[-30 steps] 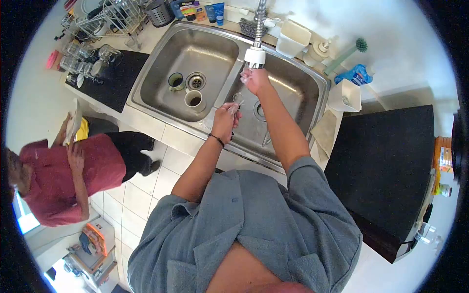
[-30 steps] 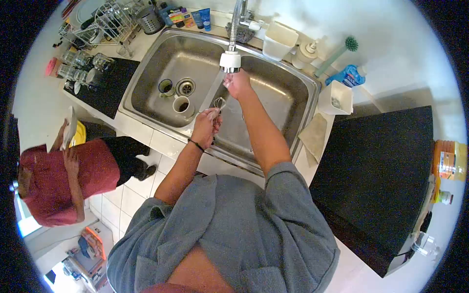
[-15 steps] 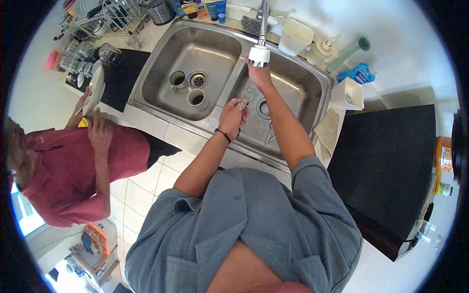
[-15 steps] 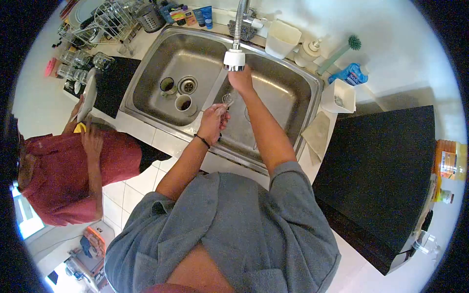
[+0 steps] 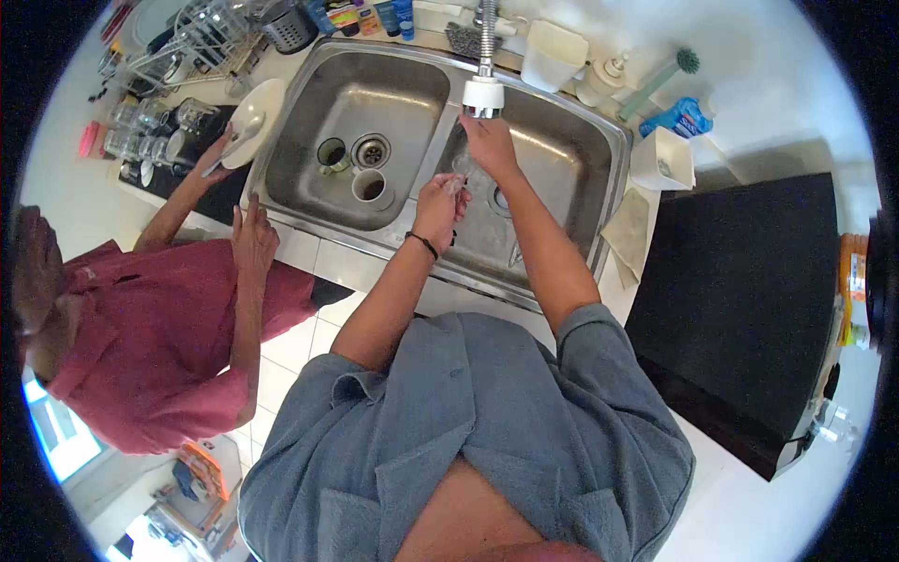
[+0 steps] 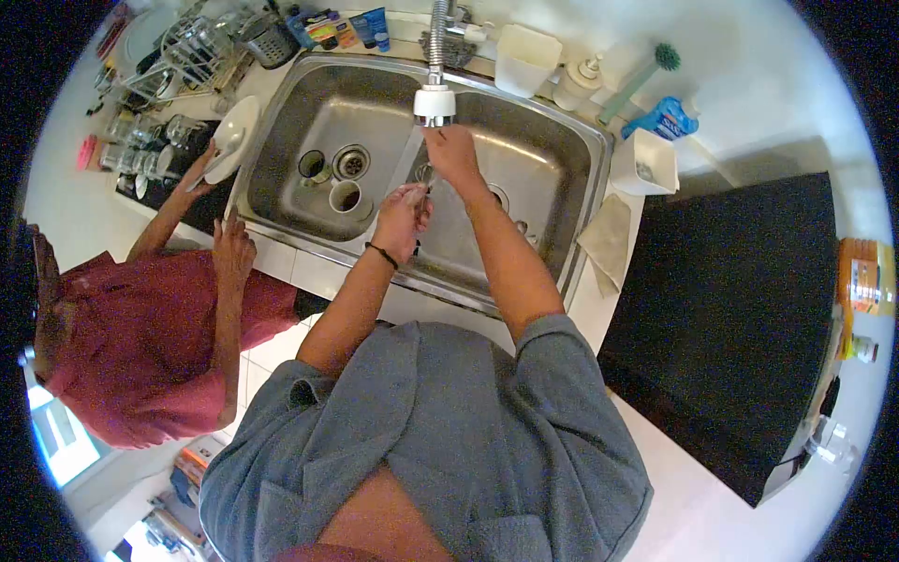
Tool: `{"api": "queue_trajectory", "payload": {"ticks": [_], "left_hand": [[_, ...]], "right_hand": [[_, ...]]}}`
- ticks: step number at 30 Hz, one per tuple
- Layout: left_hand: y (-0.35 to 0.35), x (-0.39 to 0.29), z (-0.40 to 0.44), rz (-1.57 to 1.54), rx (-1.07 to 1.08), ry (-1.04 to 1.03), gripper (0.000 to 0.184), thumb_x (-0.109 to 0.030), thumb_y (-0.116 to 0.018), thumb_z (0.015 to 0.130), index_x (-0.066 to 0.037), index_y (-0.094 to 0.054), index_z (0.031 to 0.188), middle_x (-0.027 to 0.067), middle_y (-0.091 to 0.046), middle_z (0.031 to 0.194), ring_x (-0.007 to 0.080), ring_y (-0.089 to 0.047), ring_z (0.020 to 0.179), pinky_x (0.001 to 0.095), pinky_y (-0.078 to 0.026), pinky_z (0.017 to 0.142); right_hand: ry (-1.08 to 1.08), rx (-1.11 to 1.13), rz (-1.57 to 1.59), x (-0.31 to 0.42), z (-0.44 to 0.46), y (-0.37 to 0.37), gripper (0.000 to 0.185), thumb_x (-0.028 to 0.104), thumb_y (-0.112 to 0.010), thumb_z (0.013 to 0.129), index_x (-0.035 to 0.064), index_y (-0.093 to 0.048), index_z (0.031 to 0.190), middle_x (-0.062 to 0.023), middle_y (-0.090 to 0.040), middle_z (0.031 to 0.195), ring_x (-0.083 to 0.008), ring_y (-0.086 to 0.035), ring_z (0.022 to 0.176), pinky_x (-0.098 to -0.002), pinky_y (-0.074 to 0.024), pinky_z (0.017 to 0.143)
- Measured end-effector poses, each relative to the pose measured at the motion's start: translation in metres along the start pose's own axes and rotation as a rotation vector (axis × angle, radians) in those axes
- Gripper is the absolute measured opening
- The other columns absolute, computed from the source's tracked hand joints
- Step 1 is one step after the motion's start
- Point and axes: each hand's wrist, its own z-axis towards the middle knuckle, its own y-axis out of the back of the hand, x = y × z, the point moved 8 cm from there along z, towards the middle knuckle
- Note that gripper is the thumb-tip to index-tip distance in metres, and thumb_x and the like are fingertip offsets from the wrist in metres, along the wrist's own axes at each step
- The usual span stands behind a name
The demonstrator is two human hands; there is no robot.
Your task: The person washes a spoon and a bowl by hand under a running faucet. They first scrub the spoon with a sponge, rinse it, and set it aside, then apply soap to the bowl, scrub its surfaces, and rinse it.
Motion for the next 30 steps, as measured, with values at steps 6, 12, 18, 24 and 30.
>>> {"api": "queue_trajectory", "payload": {"ticks": [6,12,18,24,30], "left_hand": [[-0.023,-0.022,0.035,0.023,0.039,0.023,0.022,-0.029,-0.047,0.097,-0.01,-0.056,0.102,-0.0058,-0.04,0.059,0.0047,-0.033,0.044,0.0206,-0.027,0.038],[-0.058,-0.021,0.104,-0.047,0.228,0.117,0.027,-0.031,-0.049,0.094,-0.006,-0.058,0.097,-0.0039,-0.042,0.06,0.0078,-0.035,0.045,0.0237,-0.028,0.04],[-0.089,-0.038,0.12,-0.287,0.384,0.084,0.015,-0.014,-0.051,0.092,-0.007,-0.055,0.105,0.0078,-0.06,0.087,0.0127,-0.049,0.063,0.0249,-0.041,0.052],[-0.089,-0.031,0.125,-0.366,0.292,-0.022,0.017,-0.015,-0.05,0.091,-0.005,-0.057,0.103,0.0095,-0.063,0.087,0.0148,-0.054,0.066,0.0244,-0.041,0.052],[-0.078,-0.064,0.112,-0.549,0.349,-0.04,0.025,-0.023,-0.046,0.091,-0.005,-0.059,0.102,0.009,-0.06,0.084,0.0148,-0.049,0.063,0.0269,-0.037,0.049]], "right_hand": [[0.037,-0.177,0.258,-0.033,-0.022,0.017,0.02,0.02,-0.055,0.091,0.003,-0.053,0.102,-0.0109,-0.062,0.083,-0.019,-0.059,0.068,-0.034,-0.0465,0.061],[-0.328,-0.18,0.451,-0.07,-0.077,0.019,0.026,0.023,-0.056,0.092,0.0035,-0.049,0.108,-0.0069,-0.058,0.076,-0.0153,-0.056,0.064,-0.0294,-0.0477,0.057],[-0.45,-0.175,0.567,-0.073,-0.099,0.024,0.019,0.017,-0.049,0.093,0.0058,-0.053,0.108,-0.0063,-0.059,0.081,-0.015,-0.057,0.061,-0.025,-0.0423,0.054],[-0.386,0.114,0.2,-0.04,-0.086,0.018,0.029,0.026,-0.046,0.096,0.0,-0.059,0.095,-0.0117,-0.062,0.075,-0.0177,-0.061,0.071,-0.0322,-0.0485,0.062],[-0.138,-0.067,0.195,-0.041,-0.076,0.011,0.039,0.034,-0.045,0.097,0.0007,-0.058,0.081,-0.0034,-0.051,0.063,-0.0129,-0.048,0.06,-0.0299,-0.0396,0.057]]}}
